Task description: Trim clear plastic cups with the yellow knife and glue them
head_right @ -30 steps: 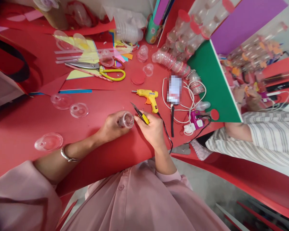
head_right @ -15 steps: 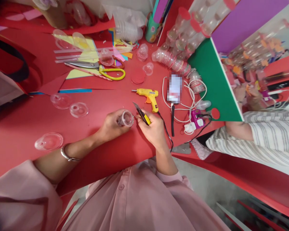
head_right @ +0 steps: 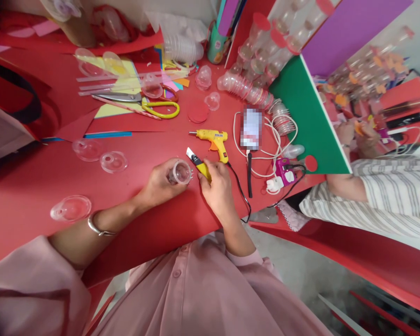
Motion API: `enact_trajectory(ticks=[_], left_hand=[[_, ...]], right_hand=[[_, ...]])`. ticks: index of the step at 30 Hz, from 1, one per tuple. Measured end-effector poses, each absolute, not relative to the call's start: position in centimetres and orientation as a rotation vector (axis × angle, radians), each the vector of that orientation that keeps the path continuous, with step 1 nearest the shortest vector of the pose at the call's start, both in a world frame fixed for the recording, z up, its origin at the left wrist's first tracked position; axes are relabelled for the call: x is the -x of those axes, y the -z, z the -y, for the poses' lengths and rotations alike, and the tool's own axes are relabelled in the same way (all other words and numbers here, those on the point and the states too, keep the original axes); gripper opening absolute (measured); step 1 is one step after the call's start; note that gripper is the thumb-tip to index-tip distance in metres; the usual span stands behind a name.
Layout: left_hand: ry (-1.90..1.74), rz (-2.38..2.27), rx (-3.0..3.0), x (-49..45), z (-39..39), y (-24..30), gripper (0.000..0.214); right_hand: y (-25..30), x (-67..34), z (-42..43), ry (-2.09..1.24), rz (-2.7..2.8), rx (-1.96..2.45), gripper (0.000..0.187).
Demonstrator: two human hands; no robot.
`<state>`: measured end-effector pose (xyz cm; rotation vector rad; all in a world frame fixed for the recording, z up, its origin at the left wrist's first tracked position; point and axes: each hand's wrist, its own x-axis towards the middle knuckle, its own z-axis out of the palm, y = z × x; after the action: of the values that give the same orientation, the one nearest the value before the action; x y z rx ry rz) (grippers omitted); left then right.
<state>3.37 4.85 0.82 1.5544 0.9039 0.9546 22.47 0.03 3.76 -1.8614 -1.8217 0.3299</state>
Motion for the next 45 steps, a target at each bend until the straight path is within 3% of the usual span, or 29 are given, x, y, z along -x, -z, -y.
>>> enact_trajectory(ticks=[3,9,17,23,37,45], left_hand=[[-0.976,-0.888,-1.579,-3.4,-4.9,-0.7,0.026],[-1.01,-0.862,-1.68,-3.4,-4.9,-0.6,0.019],[-1.054,-0.862,-1.835,-3.5,-4.7,-0.5,0.016],[-0.904,-0.864,-1.805,-3.2,-4.7,-0.9,0.016],[-0.848,-0.743,-1.548,-2.8,-4.9,-1.4,0.023],[-0.869,-0.719,-1.609,-2.7,-4.9,-1.3,0.024]], right_hand=[[-4.6,-22.1,0.2,-0.278,1.808,1.803,0.028],[-5.9,-21.3,0.2,-0.526,1.905,1.713,0.025],[-6.1,-21.1,-0.1,-0.261,2.234,1.786,0.029],[-6.4,-21.5,-0.6,-0.104,2.44,1.705,0.02],[-6.5,-22.4,-0.7,-0.672,2.0,1.583,0.021],[-6.4,-23.1,-0.9,-0.61,2.199,1.573,0.03]])
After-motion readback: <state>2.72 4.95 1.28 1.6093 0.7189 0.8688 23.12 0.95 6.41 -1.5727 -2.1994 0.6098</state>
